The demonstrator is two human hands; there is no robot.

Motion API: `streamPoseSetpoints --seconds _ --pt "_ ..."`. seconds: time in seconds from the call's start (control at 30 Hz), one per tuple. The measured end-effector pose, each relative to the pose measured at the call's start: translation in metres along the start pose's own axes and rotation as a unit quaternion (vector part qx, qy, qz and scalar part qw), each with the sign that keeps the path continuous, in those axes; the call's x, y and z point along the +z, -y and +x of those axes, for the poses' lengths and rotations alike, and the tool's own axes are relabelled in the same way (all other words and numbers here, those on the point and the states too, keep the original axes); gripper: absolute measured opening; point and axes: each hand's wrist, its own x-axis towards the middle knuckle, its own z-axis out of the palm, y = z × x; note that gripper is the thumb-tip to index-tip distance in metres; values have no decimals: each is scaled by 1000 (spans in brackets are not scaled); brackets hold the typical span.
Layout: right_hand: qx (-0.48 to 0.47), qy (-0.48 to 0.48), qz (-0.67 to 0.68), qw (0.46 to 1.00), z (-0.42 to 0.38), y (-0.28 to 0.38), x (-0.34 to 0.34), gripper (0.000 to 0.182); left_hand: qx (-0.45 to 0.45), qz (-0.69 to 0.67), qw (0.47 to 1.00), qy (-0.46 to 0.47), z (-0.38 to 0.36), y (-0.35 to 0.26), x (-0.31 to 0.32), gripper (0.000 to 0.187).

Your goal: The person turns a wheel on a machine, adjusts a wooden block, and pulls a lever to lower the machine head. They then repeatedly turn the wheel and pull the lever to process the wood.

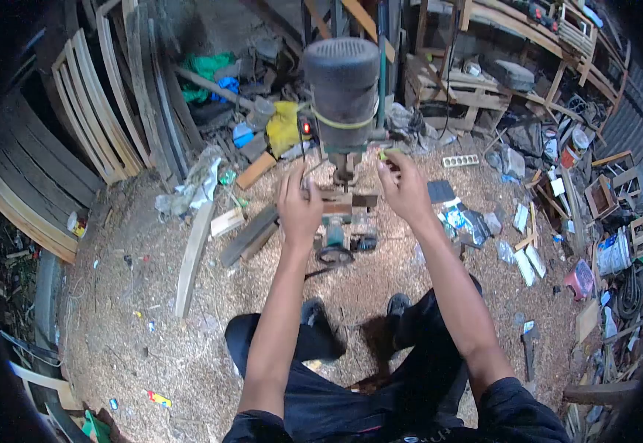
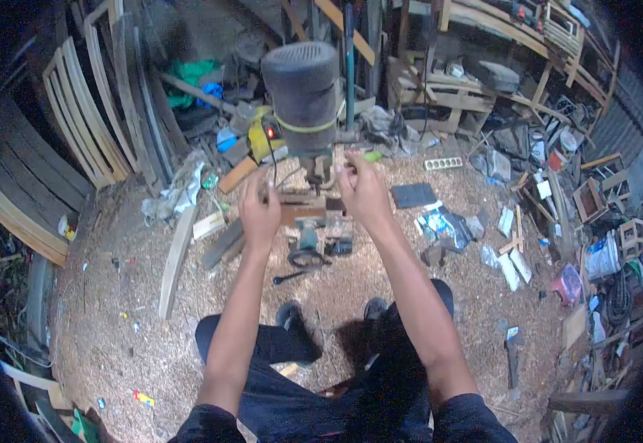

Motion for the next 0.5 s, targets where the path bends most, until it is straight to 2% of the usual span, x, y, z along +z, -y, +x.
streamPoseSetpoints --seconds 0.07,0.17,0.23,0.27,0.33,0.43,0.5 --pt "-32 -37 35 998 43 27 -9 33 81 -65 994 -46 67 -42 8 30" --pt "-72 -98 47 991 121 48 -14 31 178 -92 970 -137 149 -92 31 29" --pt "-74 -135 65 986 176 44 -8 31 207 -77 965 -144 189 -101 55 30" --pt "-50 -140 59 987 204 37 -6 36 186 -56 969 -155 200 -108 66 27" --pt "4 -145 49 988 257 17 3 47 187 11 972 -144 206 -104 80 26" --pt "53 -92 14 994 334 -29 19 85 183 48 966 -174 209 -96 97 28" --pt "84 -51 28 995 360 -25 19 114 184 50 966 -176 207 -94 96 29"
